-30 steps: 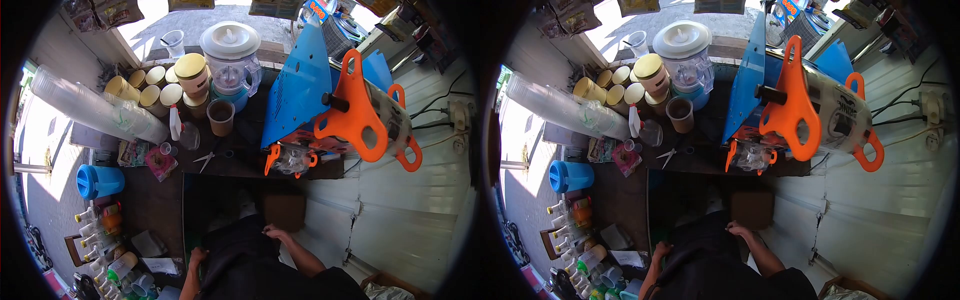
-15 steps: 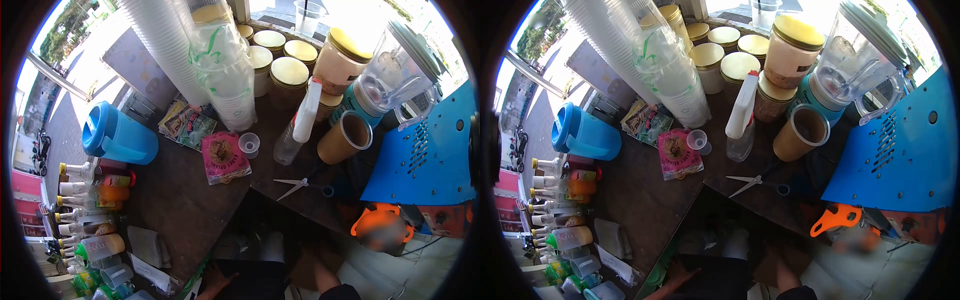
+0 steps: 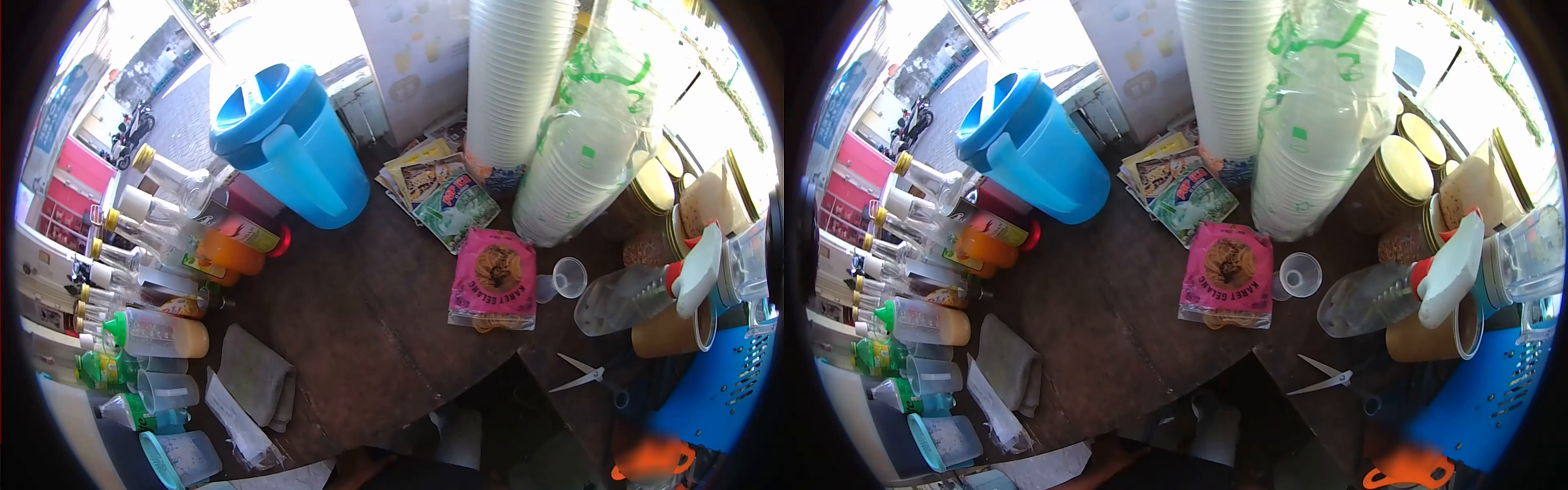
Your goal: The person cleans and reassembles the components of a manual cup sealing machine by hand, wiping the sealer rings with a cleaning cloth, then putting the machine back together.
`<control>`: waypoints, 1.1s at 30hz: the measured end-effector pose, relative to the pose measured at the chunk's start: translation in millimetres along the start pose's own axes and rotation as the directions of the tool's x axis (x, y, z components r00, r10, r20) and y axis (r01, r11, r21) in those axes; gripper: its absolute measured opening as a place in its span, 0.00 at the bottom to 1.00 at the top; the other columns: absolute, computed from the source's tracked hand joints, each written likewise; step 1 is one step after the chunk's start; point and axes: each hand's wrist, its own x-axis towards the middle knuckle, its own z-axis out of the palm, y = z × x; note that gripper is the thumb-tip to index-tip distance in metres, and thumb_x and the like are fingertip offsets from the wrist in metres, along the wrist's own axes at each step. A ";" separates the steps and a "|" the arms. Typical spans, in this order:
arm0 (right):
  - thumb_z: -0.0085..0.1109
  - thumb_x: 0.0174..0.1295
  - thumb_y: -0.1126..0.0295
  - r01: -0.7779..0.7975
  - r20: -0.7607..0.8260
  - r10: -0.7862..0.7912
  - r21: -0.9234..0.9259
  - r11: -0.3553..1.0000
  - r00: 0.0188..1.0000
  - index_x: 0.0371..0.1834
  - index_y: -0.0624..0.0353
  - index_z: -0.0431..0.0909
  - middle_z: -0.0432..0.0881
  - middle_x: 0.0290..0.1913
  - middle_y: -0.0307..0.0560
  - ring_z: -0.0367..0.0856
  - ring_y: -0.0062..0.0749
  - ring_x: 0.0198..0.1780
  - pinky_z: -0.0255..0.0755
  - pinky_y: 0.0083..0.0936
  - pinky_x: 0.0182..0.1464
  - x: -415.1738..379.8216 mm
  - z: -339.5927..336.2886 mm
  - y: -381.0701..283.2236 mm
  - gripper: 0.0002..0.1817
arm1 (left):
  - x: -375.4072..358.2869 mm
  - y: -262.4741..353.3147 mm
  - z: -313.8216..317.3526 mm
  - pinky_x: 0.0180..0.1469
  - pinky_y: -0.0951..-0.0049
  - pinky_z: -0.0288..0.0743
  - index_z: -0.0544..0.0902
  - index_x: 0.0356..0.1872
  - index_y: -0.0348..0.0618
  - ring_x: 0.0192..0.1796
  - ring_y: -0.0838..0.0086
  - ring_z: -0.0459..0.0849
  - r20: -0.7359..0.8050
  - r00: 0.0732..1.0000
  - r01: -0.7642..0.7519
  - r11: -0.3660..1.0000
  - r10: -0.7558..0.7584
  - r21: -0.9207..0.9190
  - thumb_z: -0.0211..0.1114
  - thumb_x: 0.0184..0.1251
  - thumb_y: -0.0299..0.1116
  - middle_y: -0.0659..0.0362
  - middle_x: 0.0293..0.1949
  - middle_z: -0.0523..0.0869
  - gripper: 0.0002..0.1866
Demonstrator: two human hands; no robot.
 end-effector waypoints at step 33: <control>0.50 0.66 0.56 0.164 -0.142 -0.162 0.000 0.986 0.977 0.40 0.58 0.80 0.83 0.37 0.62 0.83 0.56 0.42 0.74 0.47 0.46 -222.7 -113.5 -59.0 0.17 | -50.1 16.8 175.6 0.56 0.50 0.64 0.73 0.51 0.38 0.54 0.45 0.69 -0.734 0.562 -0.536 0.844 0.380 0.027 0.73 0.49 0.41 0.42 0.48 0.71 0.29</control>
